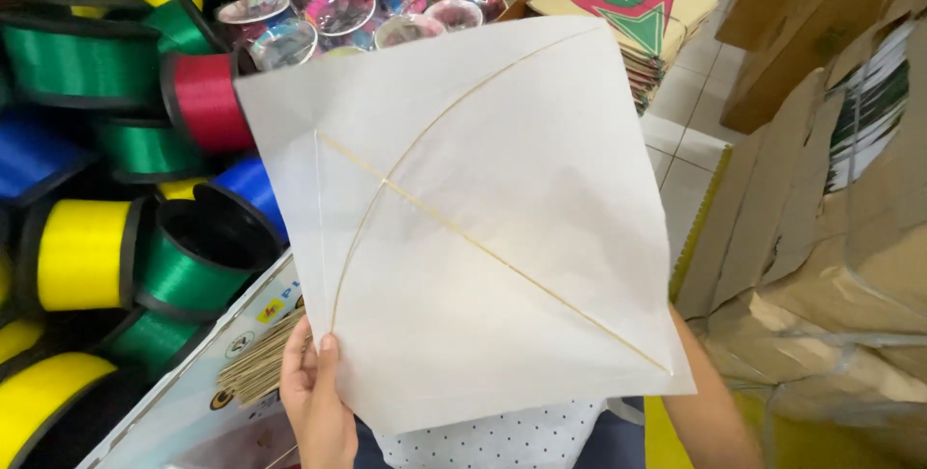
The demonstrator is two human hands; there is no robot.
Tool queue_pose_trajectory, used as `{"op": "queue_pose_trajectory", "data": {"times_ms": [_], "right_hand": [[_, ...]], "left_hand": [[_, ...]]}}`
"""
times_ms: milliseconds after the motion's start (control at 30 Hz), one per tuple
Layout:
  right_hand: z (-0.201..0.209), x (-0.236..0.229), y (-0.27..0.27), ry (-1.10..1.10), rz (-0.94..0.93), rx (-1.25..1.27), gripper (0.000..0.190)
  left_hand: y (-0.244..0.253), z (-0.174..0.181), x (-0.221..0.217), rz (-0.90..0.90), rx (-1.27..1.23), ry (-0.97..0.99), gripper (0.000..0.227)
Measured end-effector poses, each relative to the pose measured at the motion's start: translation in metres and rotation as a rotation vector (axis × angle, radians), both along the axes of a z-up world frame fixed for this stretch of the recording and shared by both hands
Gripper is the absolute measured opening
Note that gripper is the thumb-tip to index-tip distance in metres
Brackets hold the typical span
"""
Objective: Assembling a kite by aligning paper over a bamboo frame and trimming the edges with scissors
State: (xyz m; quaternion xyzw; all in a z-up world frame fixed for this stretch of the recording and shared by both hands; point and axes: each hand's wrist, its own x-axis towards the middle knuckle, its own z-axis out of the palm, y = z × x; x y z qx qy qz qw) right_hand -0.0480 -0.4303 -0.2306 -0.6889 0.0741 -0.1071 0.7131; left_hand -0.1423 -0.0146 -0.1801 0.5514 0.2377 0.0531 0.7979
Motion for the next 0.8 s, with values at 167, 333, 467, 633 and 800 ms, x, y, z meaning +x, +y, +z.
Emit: {"op": "queue_pose_trajectory", "data": {"times_ms": [167, 333, 467, 633, 800], "right_hand": [[-0.011, -0.001, -0.005, 0.0, -0.027, 0.087, 0.107], [-0.037, -0.007, -0.016, -0.016, 0.034, 0.374, 0.086], [-0.059, -0.026, -0.022, 0.129, 0.177, 0.633, 0.06], [-0.034, -0.045, -0.008, 0.18, 0.09, 0.477, 0.08], [0.004, -0.054, 0.012, 0.266, -0.042, 0.238, 0.094]], "left_hand": [[0.007, -0.014, -0.008, 0.05, 0.056, 0.116, 0.058], [0.014, -0.035, -0.007, 0.095, 0.076, 0.117, 0.062], [0.01, -0.03, -0.008, 0.048, 0.132, 0.122, 0.059], [0.0, -0.023, 0.0, 0.007, 0.137, 0.108, 0.06], [-0.003, -0.022, 0.009, -0.014, 0.146, 0.009, 0.058]]}}
